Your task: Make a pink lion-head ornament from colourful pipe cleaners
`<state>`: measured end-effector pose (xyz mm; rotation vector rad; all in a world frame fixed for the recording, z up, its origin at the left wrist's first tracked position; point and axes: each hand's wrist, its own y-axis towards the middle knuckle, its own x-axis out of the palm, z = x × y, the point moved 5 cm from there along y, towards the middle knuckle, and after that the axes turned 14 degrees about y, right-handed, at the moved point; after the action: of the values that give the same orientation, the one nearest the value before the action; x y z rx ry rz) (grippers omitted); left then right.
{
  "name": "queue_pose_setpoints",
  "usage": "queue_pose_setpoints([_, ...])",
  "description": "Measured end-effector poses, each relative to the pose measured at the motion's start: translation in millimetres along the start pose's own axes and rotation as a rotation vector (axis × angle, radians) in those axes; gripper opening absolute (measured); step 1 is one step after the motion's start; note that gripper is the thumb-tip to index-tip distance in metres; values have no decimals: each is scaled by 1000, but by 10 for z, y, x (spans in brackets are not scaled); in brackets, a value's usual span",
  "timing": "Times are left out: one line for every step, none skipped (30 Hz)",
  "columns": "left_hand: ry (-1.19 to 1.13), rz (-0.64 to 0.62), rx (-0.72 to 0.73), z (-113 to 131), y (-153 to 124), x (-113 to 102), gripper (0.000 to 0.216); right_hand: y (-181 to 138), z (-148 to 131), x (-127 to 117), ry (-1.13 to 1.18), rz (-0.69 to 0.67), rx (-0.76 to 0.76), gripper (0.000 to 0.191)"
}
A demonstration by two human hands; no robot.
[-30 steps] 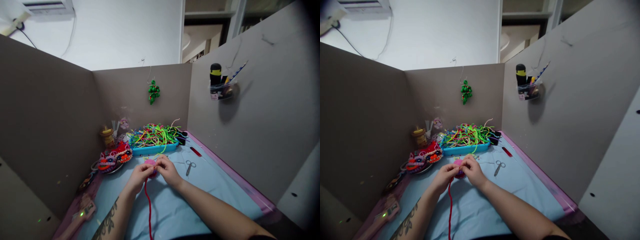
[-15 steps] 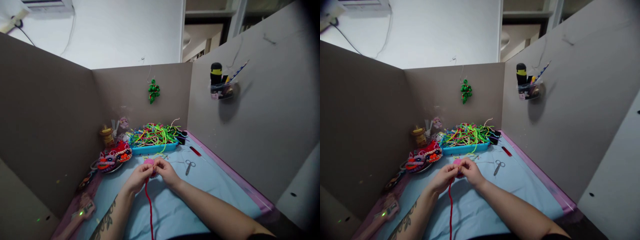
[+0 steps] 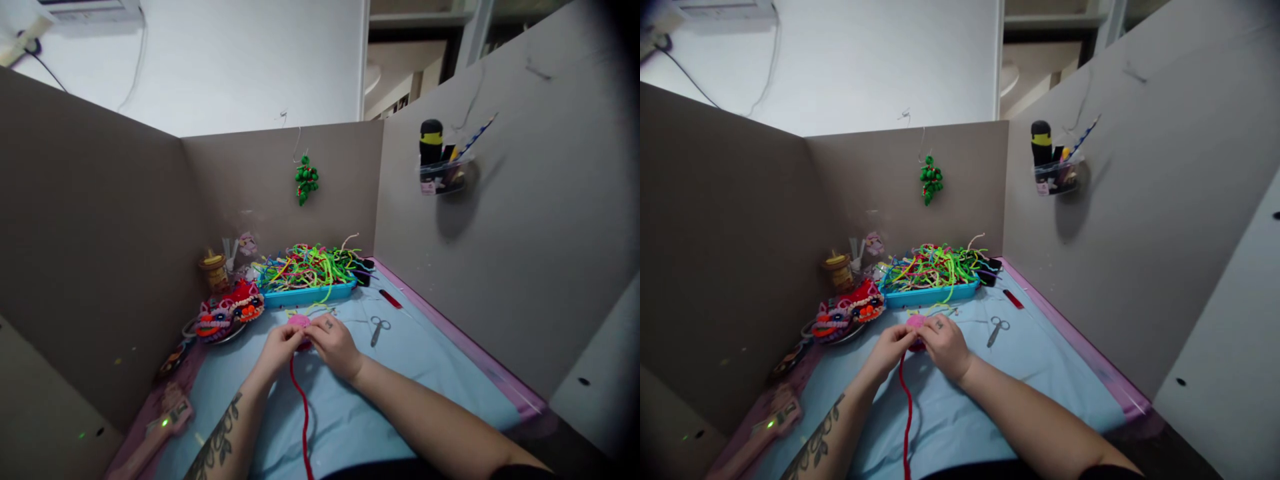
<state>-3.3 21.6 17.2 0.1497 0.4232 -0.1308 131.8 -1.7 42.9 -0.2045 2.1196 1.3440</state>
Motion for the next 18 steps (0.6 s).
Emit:
queue_pose_setpoints([-4,-17,1,0,0,7,32,0,9,6,-27,-9,1,18])
queue_pose_setpoints([-12,-38,4,3,0,19,32,1,25,9,-47,-13,4,18])
queue_pose_setpoints([-24,-59,8,11,-1,31,32,2,47,9,-61,-13,11,17])
queue_pose_setpoints([-37,-73,16,22,-2,42,32,3,71,7,-70,-11,21,17])
queue_pose_setpoints([-48,-77,25,36,-3,47,32,5,95,6,-76,-10,32,16])
queue_pose_setpoints([-55,-72,35,49,-4,46,32,7,115,5,-81,-12,42,16])
queue_pose_setpoints([-55,-58,45,62,-5,39,33,9,132,8,-85,-20,52,15])
queue_pose_setpoints([-50,-41,52,73,-5,27,34,11,144,13,-87,-30,62,15])
queue_pose_setpoints([-41,-28,57,82,-6,14,34,13,152,20,-85,-41,71,14])
queue_pose_setpoints([-32,-22,59,88,-7,4,33,16,158,26,-75,-48,82,13])
queue_pose_setpoints([-27,-22,59,93,-8,-3,32,19,165,31,-51,-50,98,13])
queue_pose_setpoints([-29,-26,58,97,-10,-8,32,23,175,33,-10,-46,120,13])
queue_pose_setpoints([-39,-29,57,101,-11,-9,31,29,188,33,52,-35,148,14])
queue_pose_setpoints([-57,-33,57,104,-13,-5,31,34,206,30,134,-16,182,14])
queue_pose_setpoints([-81,-37,58,109,-14,2,31,41,226,27,231,8,220,14])
queue_pose_setpoints([-108,-40,58,112,-15,14,30,47,248,27,338,35,258,14])
queue_pose_setpoints([-135,-46,57,115,-17,31,30,52,269,32,449,61,298,13])
queue_pose_setpoints([-162,-54,53,117,-18,50,30,57,288,44,559,86,336,12])
